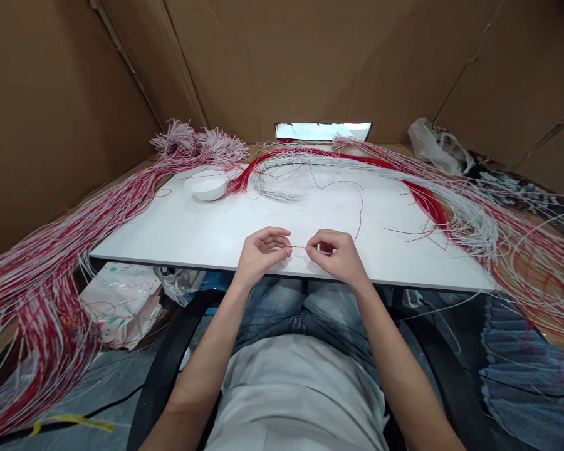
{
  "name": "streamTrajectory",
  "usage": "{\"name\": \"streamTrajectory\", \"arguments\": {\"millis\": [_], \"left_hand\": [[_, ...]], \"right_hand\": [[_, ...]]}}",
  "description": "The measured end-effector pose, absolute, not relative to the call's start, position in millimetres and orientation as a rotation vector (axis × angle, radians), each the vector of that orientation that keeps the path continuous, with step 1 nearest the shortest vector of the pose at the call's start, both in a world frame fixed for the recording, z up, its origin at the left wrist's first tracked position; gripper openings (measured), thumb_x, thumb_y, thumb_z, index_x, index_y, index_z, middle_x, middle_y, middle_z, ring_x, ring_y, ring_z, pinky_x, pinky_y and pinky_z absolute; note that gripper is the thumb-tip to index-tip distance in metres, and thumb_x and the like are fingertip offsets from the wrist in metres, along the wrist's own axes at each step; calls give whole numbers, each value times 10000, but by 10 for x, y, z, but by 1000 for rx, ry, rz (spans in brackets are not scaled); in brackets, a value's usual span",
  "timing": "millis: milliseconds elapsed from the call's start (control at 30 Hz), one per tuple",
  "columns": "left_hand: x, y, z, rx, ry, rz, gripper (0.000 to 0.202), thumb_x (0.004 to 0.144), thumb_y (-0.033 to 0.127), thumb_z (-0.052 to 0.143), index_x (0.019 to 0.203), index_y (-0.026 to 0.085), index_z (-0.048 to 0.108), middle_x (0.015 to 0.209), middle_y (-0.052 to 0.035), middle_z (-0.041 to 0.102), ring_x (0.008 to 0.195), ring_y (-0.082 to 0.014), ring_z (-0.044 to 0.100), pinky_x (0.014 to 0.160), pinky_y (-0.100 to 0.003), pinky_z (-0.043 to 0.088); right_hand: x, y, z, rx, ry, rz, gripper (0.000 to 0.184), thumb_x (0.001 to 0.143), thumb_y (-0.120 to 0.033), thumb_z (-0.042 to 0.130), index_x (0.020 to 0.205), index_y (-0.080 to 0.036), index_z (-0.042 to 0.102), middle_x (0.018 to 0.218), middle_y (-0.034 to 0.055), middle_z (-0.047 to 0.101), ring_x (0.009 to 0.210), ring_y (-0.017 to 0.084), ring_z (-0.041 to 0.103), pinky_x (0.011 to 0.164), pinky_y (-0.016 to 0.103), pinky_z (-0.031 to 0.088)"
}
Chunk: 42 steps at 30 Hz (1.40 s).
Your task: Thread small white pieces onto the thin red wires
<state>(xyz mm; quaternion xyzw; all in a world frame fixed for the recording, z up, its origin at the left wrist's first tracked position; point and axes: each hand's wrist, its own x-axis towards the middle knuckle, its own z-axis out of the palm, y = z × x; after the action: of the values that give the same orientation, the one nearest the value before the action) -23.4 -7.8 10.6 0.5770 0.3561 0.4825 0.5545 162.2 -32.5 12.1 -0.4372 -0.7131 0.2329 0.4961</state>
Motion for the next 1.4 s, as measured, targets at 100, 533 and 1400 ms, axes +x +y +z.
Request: {"name": "streamTrajectory", "arguments": {"millis": [100, 533, 1400], "left_hand": [[-222, -98, 124, 1347, 856, 1156, 315, 588, 203, 801, 870, 148, 674, 729, -7, 653, 661, -127, 616, 681, -260, 519], [-207, -119, 158, 1384, 890, 1171, 272, 593, 208, 799, 827, 149, 673, 699, -8, 669, 653, -132, 623, 662, -241, 502], [-215, -114, 133, 1182, 893, 1379, 287, 527, 173, 813, 759, 144, 647, 644, 3, 658, 608, -120, 611, 605, -227, 512]], "right_hand": [[1619, -323, 117, -1053, -1745, 560, 88, 714, -140, 565, 649, -170, 616, 605, -11, 581, 520, 89, 428, 503, 232, 339], [1593, -330, 82, -1128, -1863, 392, 271, 715, -271, 683, 974, -201, 645, 719, -25, 612, 525, 80, 443, 554, 219, 384], [1616, -336, 54, -1055, -1917, 206, 120, 851, -259, 583, 801, -179, 657, 717, 18, 656, 561, 106, 509, 563, 242, 391]]}}
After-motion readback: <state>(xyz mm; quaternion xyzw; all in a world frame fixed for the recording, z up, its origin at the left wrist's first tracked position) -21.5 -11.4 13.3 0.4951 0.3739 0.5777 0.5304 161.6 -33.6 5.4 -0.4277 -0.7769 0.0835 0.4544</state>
